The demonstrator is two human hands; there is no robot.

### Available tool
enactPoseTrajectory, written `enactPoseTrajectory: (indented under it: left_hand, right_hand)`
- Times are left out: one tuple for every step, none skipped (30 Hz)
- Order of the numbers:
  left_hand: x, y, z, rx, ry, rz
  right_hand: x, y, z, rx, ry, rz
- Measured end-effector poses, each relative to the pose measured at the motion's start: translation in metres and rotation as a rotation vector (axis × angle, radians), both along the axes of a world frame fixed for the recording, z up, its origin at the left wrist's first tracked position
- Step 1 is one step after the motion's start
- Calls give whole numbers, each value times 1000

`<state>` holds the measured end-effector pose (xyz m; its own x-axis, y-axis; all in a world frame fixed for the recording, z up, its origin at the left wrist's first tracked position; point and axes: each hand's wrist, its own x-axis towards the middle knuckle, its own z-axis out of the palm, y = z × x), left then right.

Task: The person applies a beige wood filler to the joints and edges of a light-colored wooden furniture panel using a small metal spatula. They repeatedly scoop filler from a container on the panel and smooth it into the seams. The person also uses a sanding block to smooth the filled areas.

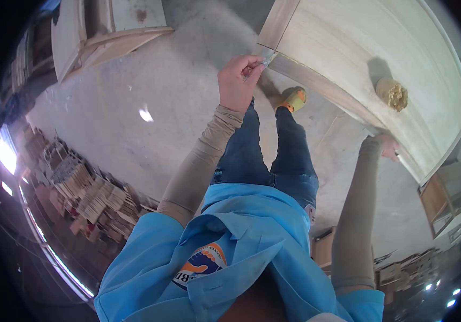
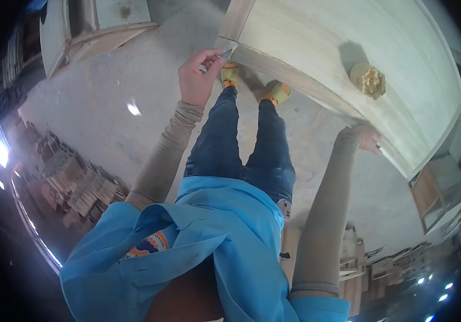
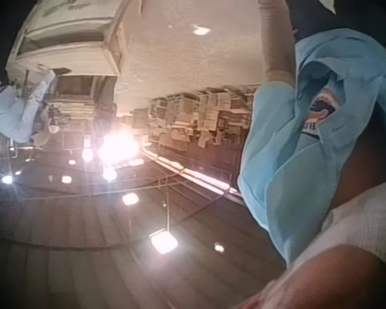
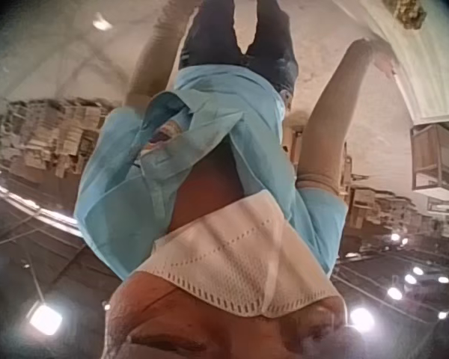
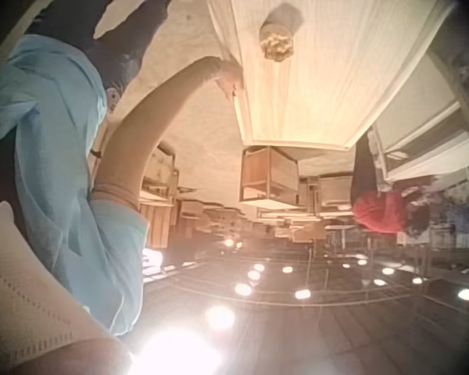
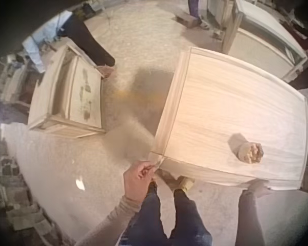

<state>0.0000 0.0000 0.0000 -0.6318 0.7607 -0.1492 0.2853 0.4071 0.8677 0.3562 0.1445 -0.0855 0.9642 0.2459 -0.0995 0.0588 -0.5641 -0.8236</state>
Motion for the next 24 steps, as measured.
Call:
enactPoseTrajectory:
  left_hand:
    - [3,1,1,-1,17,25]
    - [7,2,0,-3,33,50]
    - [7,4,3,2,57,62]
    - [10,4,1,3,65,75]
    - [13,4,0,3,74,86]
    - [16,3,-2,1,91,92]
    - [19,2,-4,-2,109,97]
    - [22,0,-6,-5,126,100]
    - [25,2,-6,-10,124,118]
    - [27,4,-5,-15,123,134]
    - [28,4,-4,-19,122,150]
    - [30,4,-6,-19,116,152]
    - [31,4,-8,-18,110,153]
    - [32,3,-9,-18,105,154]
    - [36,3,-9,1,89,148]
    - [41,5,-9,20,73,141]
    - [45,6,-9,38,58,133]
    - [51,7,-10,34,46,121]
    - [56,9,-11,30,35,108]
    - [59,8,-11,26,24,94]
    - [62,8,-9,18,21,77]
    - [64,8,-8,9,18,59]
    - [64,8,-6,0,16,41]
    - [63,8,-6,23,18,84]
  right_hand:
    - [-3,0,4,-11,6,-1]
    - [-2,3,6,-23,12,-2]
    - [-1,4,2,-34,10,14]
    - [5,1,-1,-48,-7,31]
    - [12,0,-4,-62,-24,47]
    - [10,0,0,-67,-4,55]
    - [6,-2,4,-72,17,63]
    - [4,-3,7,-78,38,70]
    - [7,-3,6,-79,42,84]
    - [11,-5,4,-80,45,98]
    - [14,-5,2,-81,49,111]
    - [11,-4,5,-82,58,117]
    - [7,-6,8,-82,68,122]
    - [5,-6,11,-83,78,126]
    - [8,-5,9,-71,81,132]
    - [11,-6,7,-60,85,136]
    - [13,-6,5,-49,89,140]
    - [12,-6,7,-54,94,150]
    - [10,-8,9,-60,100,159]
    - [8,-9,12,-65,106,167]
    - [6,-10,14,-59,120,168]
    - [3,-10,17,-52,133,169]
    - [2,-9,18,-46,147,170]
    - [10,-7,10,-47,129,180]
